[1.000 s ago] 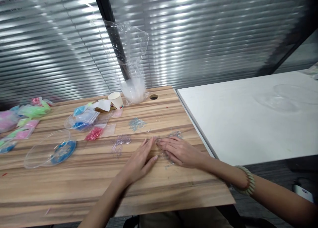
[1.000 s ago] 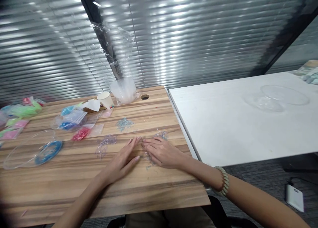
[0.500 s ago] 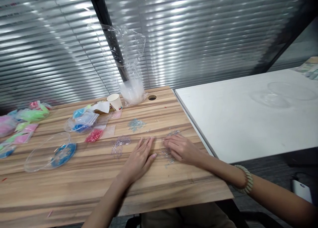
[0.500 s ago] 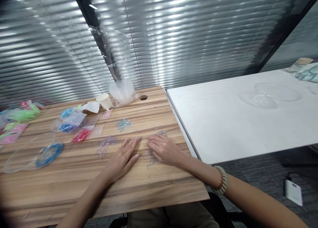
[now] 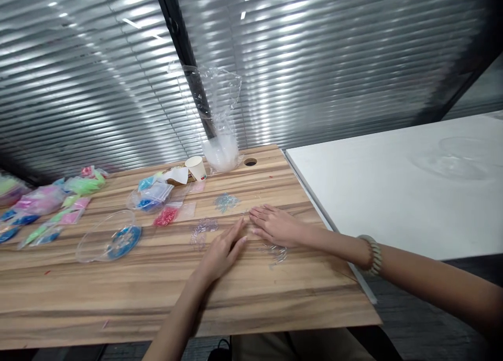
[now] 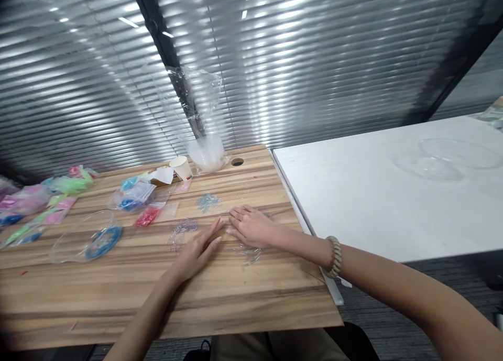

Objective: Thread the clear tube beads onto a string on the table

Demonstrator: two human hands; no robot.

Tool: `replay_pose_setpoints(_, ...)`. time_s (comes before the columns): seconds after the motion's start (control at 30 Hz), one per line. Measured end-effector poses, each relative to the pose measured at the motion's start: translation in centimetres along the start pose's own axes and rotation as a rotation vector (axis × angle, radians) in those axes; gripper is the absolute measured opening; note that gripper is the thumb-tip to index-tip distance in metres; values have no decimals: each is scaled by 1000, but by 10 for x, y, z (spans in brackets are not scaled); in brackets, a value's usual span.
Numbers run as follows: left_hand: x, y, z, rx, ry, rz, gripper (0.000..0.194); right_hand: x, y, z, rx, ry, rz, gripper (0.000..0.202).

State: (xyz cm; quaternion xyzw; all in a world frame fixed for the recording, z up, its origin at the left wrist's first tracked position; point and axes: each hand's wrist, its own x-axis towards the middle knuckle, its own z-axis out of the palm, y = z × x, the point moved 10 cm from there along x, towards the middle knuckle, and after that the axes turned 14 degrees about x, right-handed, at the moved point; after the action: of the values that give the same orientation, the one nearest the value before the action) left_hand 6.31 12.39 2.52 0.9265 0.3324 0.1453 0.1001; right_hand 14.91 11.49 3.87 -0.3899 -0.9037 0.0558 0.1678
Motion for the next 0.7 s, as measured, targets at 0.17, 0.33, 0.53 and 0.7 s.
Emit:
replay_pose_setpoints(0.17, 1, -6, -14, -42, 128, -7, 61, -5, -18, 5, 86, 18, -26, 49)
replay_pose_setpoints(0.33, -11, -35, -58, 3, 486, -197, 69, 3, -34, 23, 230, -92, 44, 60)
replay_pose_setpoints(0.53, -46, -67, -102, 121, 884, -465, 48, 35, -46, 54, 335, -184, 191, 77)
replay_pose_setpoints(0.7, -60, -70, -110, 176, 993, -512, 43, 65, -67, 65, 356, -204, 166, 74)
